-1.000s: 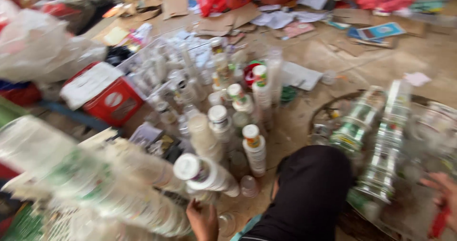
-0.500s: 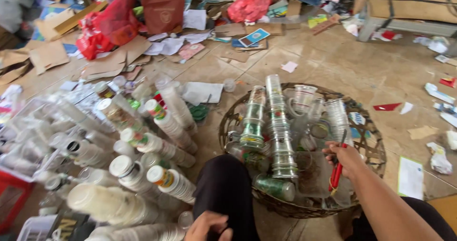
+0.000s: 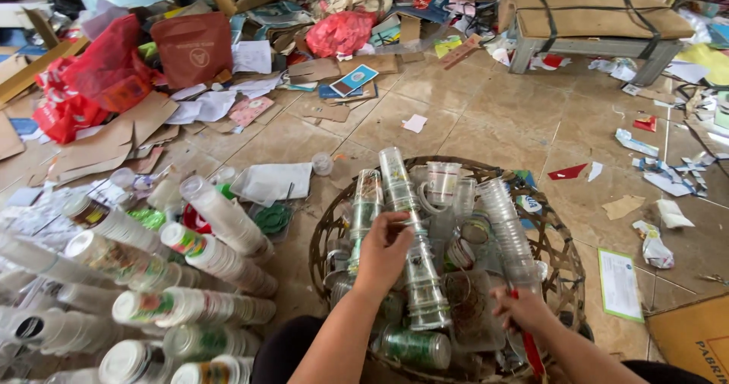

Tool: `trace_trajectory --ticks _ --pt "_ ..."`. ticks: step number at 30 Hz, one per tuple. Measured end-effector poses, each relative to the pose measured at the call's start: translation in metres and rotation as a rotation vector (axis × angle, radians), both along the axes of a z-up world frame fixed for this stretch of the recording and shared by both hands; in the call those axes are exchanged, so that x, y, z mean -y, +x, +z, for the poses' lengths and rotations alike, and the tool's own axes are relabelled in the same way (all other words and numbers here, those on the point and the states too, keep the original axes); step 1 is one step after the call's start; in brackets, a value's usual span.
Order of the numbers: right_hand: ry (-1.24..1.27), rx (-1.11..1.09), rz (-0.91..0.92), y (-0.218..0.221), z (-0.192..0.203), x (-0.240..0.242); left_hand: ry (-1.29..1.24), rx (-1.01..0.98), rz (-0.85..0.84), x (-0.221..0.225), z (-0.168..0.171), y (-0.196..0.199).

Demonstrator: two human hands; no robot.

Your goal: Sorting and cutting plastic cups for recycling in a collection center.

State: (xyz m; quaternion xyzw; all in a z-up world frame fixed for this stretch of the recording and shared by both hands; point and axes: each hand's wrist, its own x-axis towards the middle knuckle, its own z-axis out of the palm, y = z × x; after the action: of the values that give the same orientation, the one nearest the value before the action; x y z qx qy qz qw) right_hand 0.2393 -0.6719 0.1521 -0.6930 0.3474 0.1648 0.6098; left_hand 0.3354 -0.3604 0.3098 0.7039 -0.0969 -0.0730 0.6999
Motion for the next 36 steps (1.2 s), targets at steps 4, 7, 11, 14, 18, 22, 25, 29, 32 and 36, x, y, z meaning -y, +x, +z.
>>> trace_trajectory --ticks 4,7,11,14,18,22,25,29,32,36 --pt "0.047 -0.225 0.066 -0.011 -0.023 -0.004 -0.159 -0.531 0.266 0.004 -0.036 0.024" --pt "0.07 -0.256 0.108 0.002 -0.049 -0.001 -0.388 -0.541 0.189 0.017 -0.025 0.034" --pt "-0.145 -0.183 0.263 0.059 -0.064 -0.018 -0.458 -0.534 0.132 0.022 -0.019 0.043" --pt "-0.402 -0.015 0.327 0.11 -0.068 -0.035 -0.49 -0.568 0.235 0.028 -0.024 0.052" --pt "-0.67 0.057 0.3 0.165 -0.123 -0.032 -0.521 -0.561 0.282 0.036 -0.017 0.057" --pt "-0.698 0.019 0.292 0.177 -0.13 -0.042 -0.509 -0.574 0.262 0.04 -0.011 0.057" --pt "-0.664 0.075 0.014 0.18 -0.072 -0.062 -0.505 -0.572 0.294 0.039 -0.007 0.057" --pt "-0.722 0.199 -0.19 0.212 -0.043 -0.049 -0.507 -0.538 0.291 0.043 -0.016 0.053" --pt "-0.719 0.265 -0.199 0.238 0.007 -0.047 -0.514 -0.562 0.284 0.044 -0.017 0.053" --pt "-0.86 0.273 0.065 0.277 0.016 -0.027 -0.539 -0.562 0.304 0.045 -0.023 0.058"
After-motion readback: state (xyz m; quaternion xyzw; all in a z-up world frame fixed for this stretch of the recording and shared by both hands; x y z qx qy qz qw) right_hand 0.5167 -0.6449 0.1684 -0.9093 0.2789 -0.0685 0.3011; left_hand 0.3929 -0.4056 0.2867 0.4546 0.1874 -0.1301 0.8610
